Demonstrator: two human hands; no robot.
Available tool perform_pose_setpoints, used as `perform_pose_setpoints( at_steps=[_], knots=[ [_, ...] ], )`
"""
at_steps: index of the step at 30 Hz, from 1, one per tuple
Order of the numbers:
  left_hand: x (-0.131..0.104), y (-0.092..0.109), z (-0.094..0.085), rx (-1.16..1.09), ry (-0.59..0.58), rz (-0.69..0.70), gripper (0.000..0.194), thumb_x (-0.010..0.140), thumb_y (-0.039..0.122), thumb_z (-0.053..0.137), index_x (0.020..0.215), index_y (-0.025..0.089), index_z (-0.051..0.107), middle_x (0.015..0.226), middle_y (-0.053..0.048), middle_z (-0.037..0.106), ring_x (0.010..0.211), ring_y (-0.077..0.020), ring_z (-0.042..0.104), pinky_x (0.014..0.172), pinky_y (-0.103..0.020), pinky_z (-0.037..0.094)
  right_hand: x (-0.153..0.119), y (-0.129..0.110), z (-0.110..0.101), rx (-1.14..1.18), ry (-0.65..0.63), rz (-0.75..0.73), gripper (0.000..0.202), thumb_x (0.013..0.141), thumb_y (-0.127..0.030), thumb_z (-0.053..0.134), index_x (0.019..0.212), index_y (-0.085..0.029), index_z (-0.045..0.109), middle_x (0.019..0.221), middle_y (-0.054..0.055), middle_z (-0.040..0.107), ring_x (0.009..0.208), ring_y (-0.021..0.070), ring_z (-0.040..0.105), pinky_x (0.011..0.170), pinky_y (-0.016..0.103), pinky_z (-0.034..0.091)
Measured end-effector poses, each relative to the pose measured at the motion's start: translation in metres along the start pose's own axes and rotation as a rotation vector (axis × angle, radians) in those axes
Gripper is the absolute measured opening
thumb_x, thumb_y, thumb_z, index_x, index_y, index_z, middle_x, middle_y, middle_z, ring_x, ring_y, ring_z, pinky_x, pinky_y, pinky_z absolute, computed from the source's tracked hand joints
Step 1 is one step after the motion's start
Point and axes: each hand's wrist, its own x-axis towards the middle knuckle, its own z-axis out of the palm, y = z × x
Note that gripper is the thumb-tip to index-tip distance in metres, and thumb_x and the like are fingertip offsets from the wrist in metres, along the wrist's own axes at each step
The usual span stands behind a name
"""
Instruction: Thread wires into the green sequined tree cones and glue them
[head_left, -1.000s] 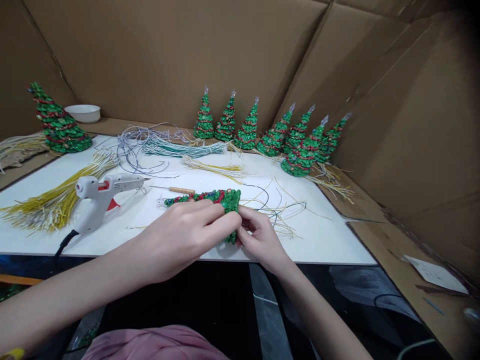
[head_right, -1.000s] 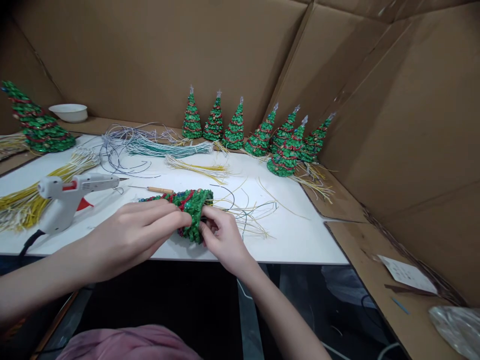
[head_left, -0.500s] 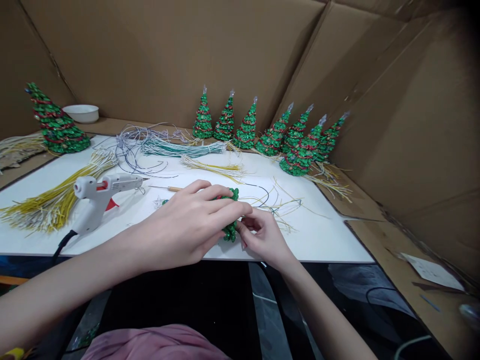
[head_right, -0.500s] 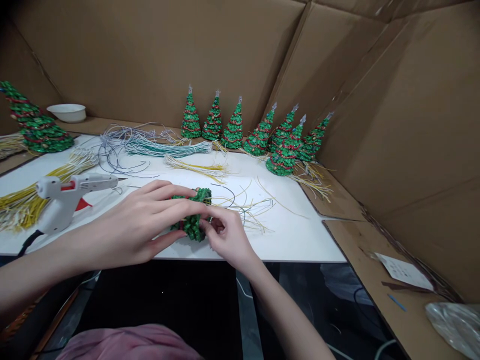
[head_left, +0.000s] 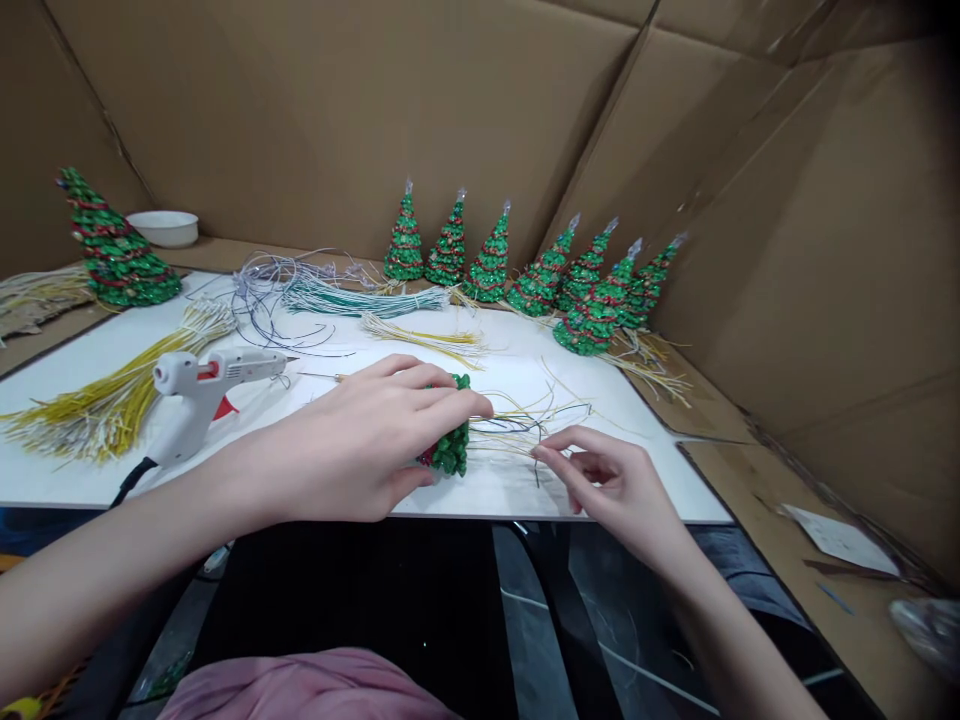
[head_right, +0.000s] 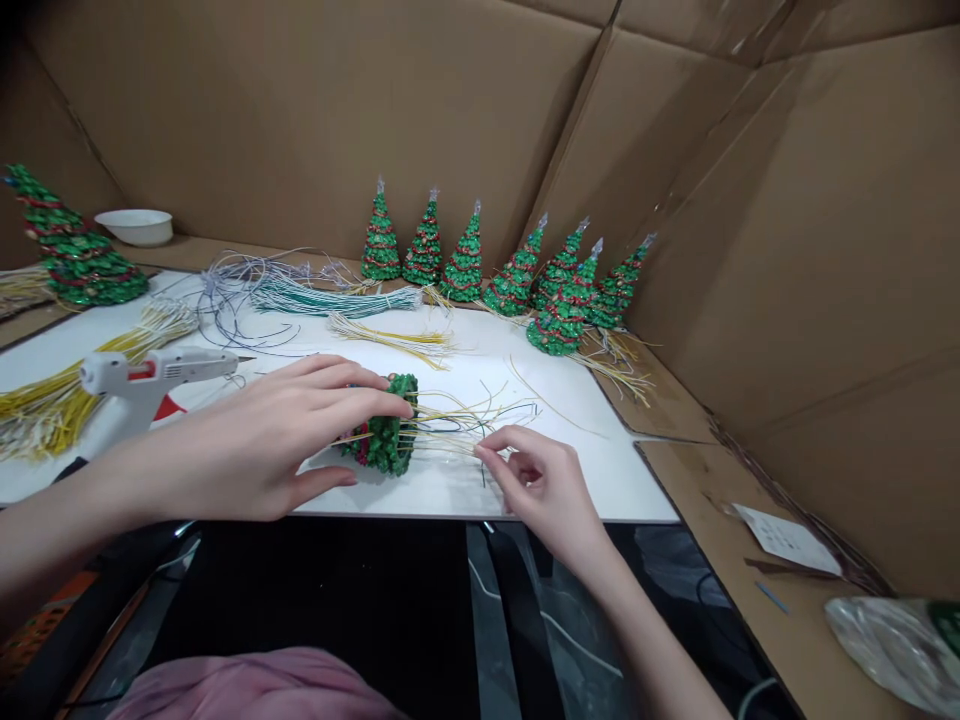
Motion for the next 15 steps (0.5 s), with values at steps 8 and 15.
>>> perform_pose_setpoints(
  at_steps=[8, 15],
  knots=[
    [-0.005, -0.005, 0.001, -0.110, -0.045, -0.042, 0.049, 0.088, 0.021, 0.065, 0.133, 0.021, 0.048, 0.133, -0.007, 0.060, 0.126, -0.0226, 0.051, 0.105, -0.037, 0.037, -0.013, 0.007, -0.026, -0.078, -0.014, 0.095, 0.034, 0.083, -0.052, 0.064, 0.080, -0.018, 0.067, 0.063, 0.001, 0.062, 0.040, 0.0084, 0.049, 0.040, 0.022, 0.038],
    [-0.006, -0.012, 0.015, -0.182, 0.026, 0.017, 0.044, 0.088, 0.015, 0.061, 0.130, 0.018, 0.050, 0.130, -0.009, 0.063, 0.124, -0.0236, 0.054, 0.103, -0.037, 0.042, -0.011, 0.010, -0.034, -0.103, -0.065, 0.106, 0.037, 0.083, -0.055, 0.064, 0.078, -0.018, 0.067, 0.066, 0.003, 0.064, 0.041, 0.0091, 0.049, 0.039, 0.023, 0.039]
  ],
)
